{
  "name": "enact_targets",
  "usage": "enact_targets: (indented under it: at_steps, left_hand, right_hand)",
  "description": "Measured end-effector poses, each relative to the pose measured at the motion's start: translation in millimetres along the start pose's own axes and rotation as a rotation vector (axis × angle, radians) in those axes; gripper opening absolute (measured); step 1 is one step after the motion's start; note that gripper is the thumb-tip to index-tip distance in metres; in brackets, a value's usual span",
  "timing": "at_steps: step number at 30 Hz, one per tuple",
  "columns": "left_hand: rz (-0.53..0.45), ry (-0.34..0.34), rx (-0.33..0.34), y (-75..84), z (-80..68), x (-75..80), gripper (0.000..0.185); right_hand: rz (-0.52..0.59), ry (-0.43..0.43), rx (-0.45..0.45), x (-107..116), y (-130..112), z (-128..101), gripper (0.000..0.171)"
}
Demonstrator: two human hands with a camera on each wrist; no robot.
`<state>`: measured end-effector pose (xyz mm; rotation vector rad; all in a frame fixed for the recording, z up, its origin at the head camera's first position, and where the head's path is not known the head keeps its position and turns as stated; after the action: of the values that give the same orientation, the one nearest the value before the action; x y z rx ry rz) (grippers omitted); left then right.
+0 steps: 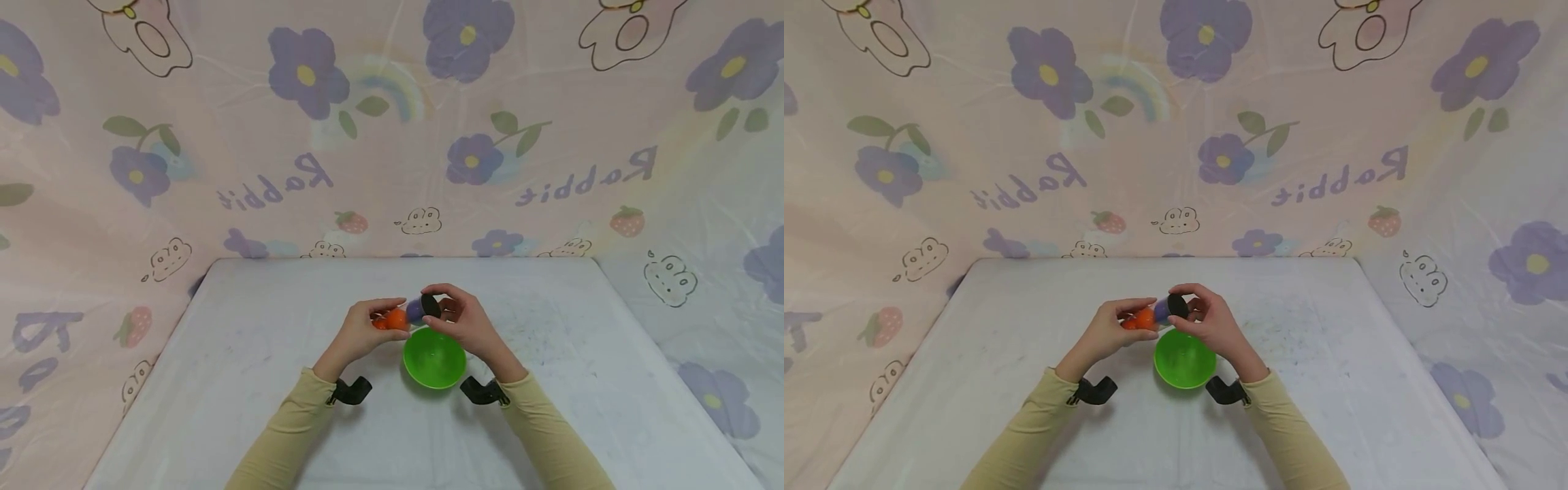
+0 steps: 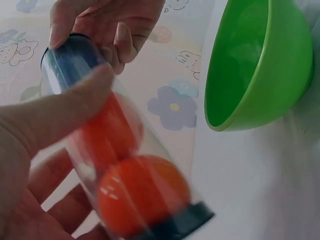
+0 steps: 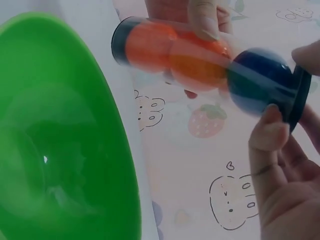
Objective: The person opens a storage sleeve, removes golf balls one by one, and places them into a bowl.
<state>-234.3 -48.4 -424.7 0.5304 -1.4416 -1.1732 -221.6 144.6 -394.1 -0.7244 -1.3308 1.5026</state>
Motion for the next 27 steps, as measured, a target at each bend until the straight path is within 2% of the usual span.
enact_targets:
  at_steps: [4, 12, 16, 21, 27]
  left_hand:
    - [-0.044, -0.001, 0.0, -1.9, 0.1, 2.0, 0.06]
    - [-0.117, -0.044, -0.018, -7.1, -3.1, 8.0, 0.058]
    - [-0.168, -0.058, -0.02, -9.3, -4.4, 7.1, 0.057]
    - [-0.169, -0.048, -0.018, -11.5, -5.4, 4.1, 0.059]
    - [-0.169, -0.034, -0.017, -11.1, -6.3, 0.3, 0.057]
  right_hand:
    - [0.053, 0.041, -0.009, 8, 15, 0, 0.044]
    - [0.147, 0.12, 0.025, 20, 19, -7, 0.042]
    - [0.192, 0.134, 0.007, 21, 22, -9, 0.039]
    - [0.23, 0.16, -0.029, 20, 25, -12, 0.04]
    - [0.234, 0.18, -0.027, 18, 27, -12, 0.038]
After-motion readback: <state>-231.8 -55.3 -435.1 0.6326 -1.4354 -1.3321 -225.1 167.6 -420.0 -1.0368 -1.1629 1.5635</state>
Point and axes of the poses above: each hand's wrist, its own z-axis towards the middle knuckle, its own x-axis out of the back of the hand, y = z × x, the point moved 5 cm from there along z, towards the middle knuckle, and after that the axes turned 4 degrees about z, right-handed, at the moved point
